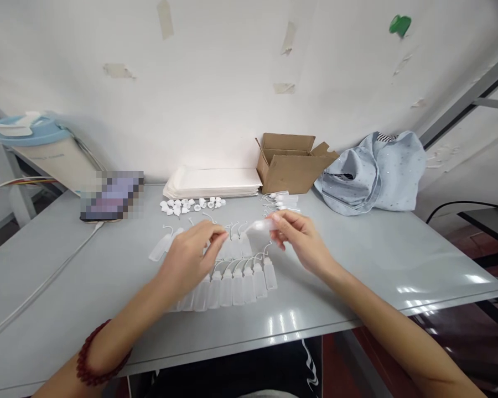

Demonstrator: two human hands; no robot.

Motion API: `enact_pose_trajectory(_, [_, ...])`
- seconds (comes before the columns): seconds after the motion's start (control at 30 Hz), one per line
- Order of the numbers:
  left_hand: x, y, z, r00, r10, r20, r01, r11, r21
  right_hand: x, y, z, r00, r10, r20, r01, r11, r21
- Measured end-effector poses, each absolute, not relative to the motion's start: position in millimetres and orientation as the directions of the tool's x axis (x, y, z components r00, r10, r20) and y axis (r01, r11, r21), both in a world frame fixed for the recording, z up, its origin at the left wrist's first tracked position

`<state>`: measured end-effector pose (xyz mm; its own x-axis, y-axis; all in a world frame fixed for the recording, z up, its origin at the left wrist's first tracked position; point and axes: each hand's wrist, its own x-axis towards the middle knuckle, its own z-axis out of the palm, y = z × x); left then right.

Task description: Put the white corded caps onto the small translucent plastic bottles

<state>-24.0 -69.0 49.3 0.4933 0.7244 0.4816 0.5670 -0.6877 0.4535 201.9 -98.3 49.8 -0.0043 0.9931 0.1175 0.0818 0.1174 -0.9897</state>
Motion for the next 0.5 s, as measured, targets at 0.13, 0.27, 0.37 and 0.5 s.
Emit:
enact_pose_trajectory(0.13, [-43.7, -51.6, 60.2, 0.407, 0.880, 0.245, 0.676, -0.470, 0.567, 225.2, -78.9, 46.3, 0.210, 0.929, 0.304, 0.431, 0.192, -0.882])
enact_pose_trajectory(0.27, [-66.9, -31.6, 67.6, 0.340, 0.937, 0.082, 0.721, -0.316, 0.617, 250.6, -59.6, 33.8, 0.225, 0.855, 0.467, 0.733, 0.167, -0.659])
enact_pose_trajectory(0.37, [-85.9, -19.6, 72.0, 0.280, 0.960, 0.006, 0.792, -0.234, 0.564, 265.4, -48.5, 21.5, 0.161, 0.849, 0.503, 0.853, 0.137, -0.504])
enact_pose_trajectory(0.5, [-103.9, -11.1, 72.9, 0.263, 0.959, -0.101, 0.867, -0.189, 0.461, 274.5, -41.1, 10.3, 0.096, 0.841, 0.532, 0.926, 0.121, -0.359])
